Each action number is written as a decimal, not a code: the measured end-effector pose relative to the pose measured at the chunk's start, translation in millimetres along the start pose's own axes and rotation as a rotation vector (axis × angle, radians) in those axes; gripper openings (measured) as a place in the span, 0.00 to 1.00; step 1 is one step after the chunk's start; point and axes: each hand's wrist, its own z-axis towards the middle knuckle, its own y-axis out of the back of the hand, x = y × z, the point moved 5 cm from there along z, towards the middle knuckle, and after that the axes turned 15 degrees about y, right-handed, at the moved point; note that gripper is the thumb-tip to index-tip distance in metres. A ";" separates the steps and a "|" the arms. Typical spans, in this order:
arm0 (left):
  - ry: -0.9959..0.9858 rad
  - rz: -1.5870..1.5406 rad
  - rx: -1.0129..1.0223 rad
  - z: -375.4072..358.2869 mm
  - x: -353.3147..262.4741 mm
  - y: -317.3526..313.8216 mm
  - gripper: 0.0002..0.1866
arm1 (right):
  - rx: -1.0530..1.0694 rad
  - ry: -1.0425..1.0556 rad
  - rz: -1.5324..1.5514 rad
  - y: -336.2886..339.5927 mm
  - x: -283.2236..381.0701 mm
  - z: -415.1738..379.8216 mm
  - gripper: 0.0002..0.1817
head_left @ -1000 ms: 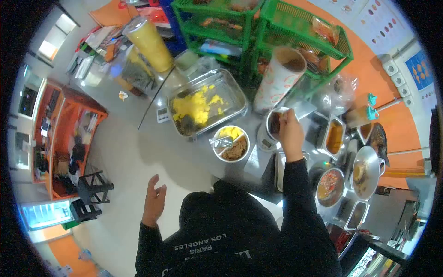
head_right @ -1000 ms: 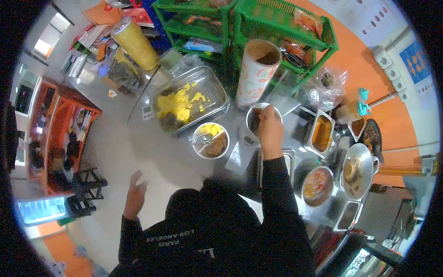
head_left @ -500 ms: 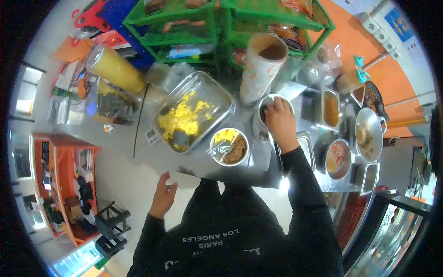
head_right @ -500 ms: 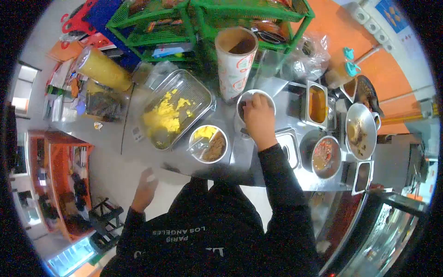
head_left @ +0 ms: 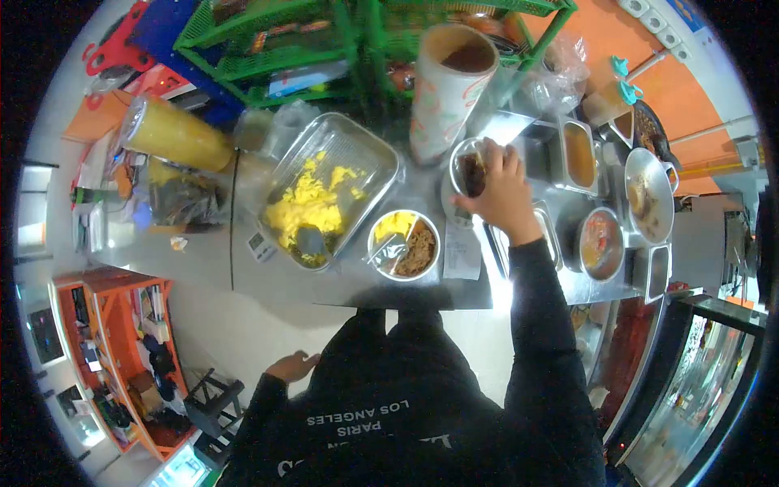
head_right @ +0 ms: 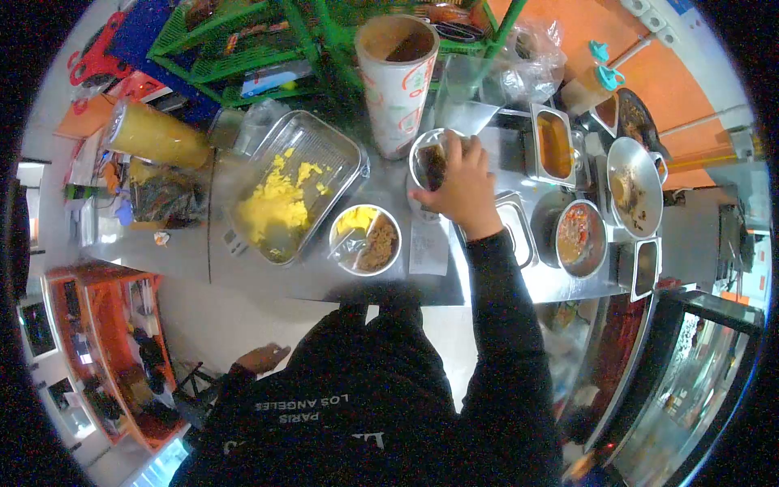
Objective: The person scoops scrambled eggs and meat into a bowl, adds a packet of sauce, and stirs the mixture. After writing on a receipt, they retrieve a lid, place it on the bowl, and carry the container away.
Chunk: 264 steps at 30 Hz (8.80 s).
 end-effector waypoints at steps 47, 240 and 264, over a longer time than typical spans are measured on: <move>-0.318 -0.397 0.144 16.6 -106.6 16.3 0.24 | -1.145 -1.045 0.711 21.5 -170.2 -328.7 0.23; -0.681 -0.317 -1.348 -40.8 -402.5 -3.0 0.17 | -0.084 0.200 0.792 -86.0 -44.0 -210.6 0.09; -0.651 -0.390 -1.274 -41.1 -402.5 -2.4 0.16 | -0.062 0.215 0.782 -87.1 -46.5 -214.1 0.09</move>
